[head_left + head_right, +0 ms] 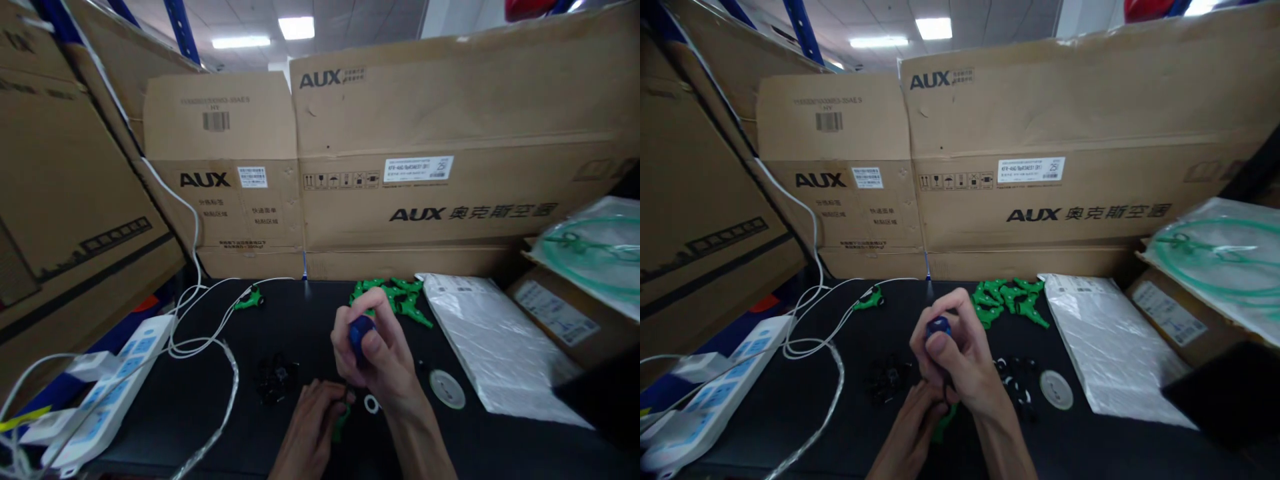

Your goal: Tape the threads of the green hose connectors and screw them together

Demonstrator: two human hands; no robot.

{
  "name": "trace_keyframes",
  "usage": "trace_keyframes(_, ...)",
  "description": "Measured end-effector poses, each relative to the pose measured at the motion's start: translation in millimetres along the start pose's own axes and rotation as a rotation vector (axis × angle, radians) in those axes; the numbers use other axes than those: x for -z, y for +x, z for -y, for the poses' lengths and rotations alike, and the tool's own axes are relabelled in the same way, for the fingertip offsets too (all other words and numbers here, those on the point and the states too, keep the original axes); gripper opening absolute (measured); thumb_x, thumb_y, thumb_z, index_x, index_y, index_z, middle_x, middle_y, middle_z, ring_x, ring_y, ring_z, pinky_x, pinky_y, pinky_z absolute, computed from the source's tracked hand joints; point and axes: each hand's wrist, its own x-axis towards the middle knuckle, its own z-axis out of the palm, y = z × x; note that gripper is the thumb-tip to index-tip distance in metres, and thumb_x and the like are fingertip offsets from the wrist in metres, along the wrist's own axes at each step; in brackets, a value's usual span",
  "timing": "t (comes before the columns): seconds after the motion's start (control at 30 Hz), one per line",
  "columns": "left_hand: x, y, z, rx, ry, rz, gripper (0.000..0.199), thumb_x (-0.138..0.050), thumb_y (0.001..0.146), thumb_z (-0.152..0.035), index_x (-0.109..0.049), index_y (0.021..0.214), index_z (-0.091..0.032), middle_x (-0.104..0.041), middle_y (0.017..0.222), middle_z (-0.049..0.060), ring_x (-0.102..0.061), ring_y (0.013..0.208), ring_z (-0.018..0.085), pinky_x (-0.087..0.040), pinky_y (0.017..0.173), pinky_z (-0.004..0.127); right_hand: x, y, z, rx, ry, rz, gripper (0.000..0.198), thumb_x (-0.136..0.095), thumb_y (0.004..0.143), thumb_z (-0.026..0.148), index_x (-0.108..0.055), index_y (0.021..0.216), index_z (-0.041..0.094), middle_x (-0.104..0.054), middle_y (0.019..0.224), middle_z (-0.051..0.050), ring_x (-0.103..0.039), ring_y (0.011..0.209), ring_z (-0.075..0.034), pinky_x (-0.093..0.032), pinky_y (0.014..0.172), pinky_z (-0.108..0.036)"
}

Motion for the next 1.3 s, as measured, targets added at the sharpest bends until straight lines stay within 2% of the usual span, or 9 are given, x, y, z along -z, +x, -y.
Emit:
trace_keyframes(0.13,-5,1,7,0.051,-0.059,-0.071,0.016,-0.052,0.103,-0.033,-0.066,0.102,-0.024,-0.072,0.110,0.006,-0.065,0.105,0.024,-0.050,0.099,0.042,0,1,2,-0.027,-0.091,0.013,0.036,-0.046,0.106,0.047,-0.070,0.108,0.020,-0.061,0.076,-0.001,-0.051,0.051,-0.006,-0.038,0.046,-0.019)
trace_keyframes(0.23,-8,1,16,0.121,-0.060,-0.122,0.016,-0.058,0.100,-0.037,-0.066,0.101,-0.023,-0.072,0.109,0.008,-0.066,0.103,0.026,-0.053,0.093,0.042,-4,3,4,-0.062,-0.182,-0.023,0.032,-0.072,0.092,0.044,-0.069,0.114,0.022,-0.062,0.074,0.003,-0.049,0.050,-0.006,-0.037,0.044,-0.018)
trace_keyframes(0.33,-9,0,22,0.111,-0.009,-0.129,0.020,-0.057,0.099,-0.035,-0.068,0.109,-0.022,-0.072,0.116,0.010,-0.067,0.106,0.028,-0.053,0.094,0.044,-10,6,5,-0.150,-0.252,-0.105,0.024,-0.085,0.081,0.026,-0.068,0.098,0.021,-0.058,0.066,0.007,-0.046,0.046,-0.005,-0.036,0.042,-0.017)
trace_keyframes(0.5,-6,2,21,-0.057,0.038,-0.106,0.029,-0.045,0.103,-0.025,-0.070,0.117,-0.026,-0.071,0.126,0.008,-0.065,0.116,0.027,-0.050,0.102,0.043,-11,7,5,-0.142,-0.265,-0.107,0.017,-0.081,0.085,0.023,-0.068,0.095,0.020,-0.055,0.063,0.008,-0.046,0.047,-0.005,-0.036,0.042,-0.017)
trace_keyframes(0.7,-6,5,21,0.132,0.081,-0.188,0.024,-0.059,0.095,-0.035,-0.068,0.109,-0.018,-0.075,0.103,0.012,-0.069,0.090,0.029,-0.057,0.080,0.044,-7,4,8,-0.151,-0.290,-0.079,0.026,-0.086,0.079,0.018,-0.069,0.098,0.023,-0.060,0.073,0.006,-0.050,0.050,-0.005,-0.038,0.041,-0.017)
trace_keyframes(0.83,-6,4,21,-0.013,0.067,-0.169,0.030,-0.048,0.098,-0.028,-0.069,0.119,-0.022,-0.070,0.130,0.012,-0.066,0.109,0.028,-0.054,0.095,0.044,-6,4,7,-0.170,-0.308,-0.085,0.021,-0.083,0.083,0.023,-0.068,0.097,0.023,-0.058,0.068,0.006,-0.050,0.048,-0.006,-0.038,0.042,-0.019)
trace_keyframes(1.03,-6,5,15,0.065,0.105,-0.219,0.019,-0.057,0.096,-0.032,-0.067,0.105,-0.020,-0.072,0.092,0.007,-0.065,0.079,0.024,-0.055,0.073,0.036,-5,4,6,-0.174,-0.328,-0.100,0.023,-0.085,0.081,0.024,-0.068,0.096,0.022,-0.059,0.072,0.007,-0.053,0.048,-0.005,-0.041,0.043,-0.019)
trace_keyframes(1.2,-3,5,8,0.001,0.094,-0.189,0.029,-0.045,0.099,-0.027,-0.072,0.107,-0.022,-0.072,0.110,0.009,-0.066,0.092,0.023,-0.054,0.084,0.037,-6,4,4,-0.204,-0.319,-0.094,0.020,-0.083,0.083,0.024,-0.067,0.094,0.022,-0.058,0.067,0.008,-0.053,0.047,-0.005,-0.041,0.043,-0.018)
trace_keyframes(1.3,-3,5,8,0.027,0.096,-0.223,0.025,-0.049,0.099,-0.030,-0.071,0.107,-0.021,-0.071,0.102,0.009,-0.066,0.089,0.024,-0.054,0.080,0.036,-6,4,4,-0.194,-0.330,-0.091,0.021,-0.083,0.082,0.021,-0.067,0.095,0.021,-0.059,0.068,0.008,-0.053,0.047,-0.005,-0.041,0.043,-0.017)
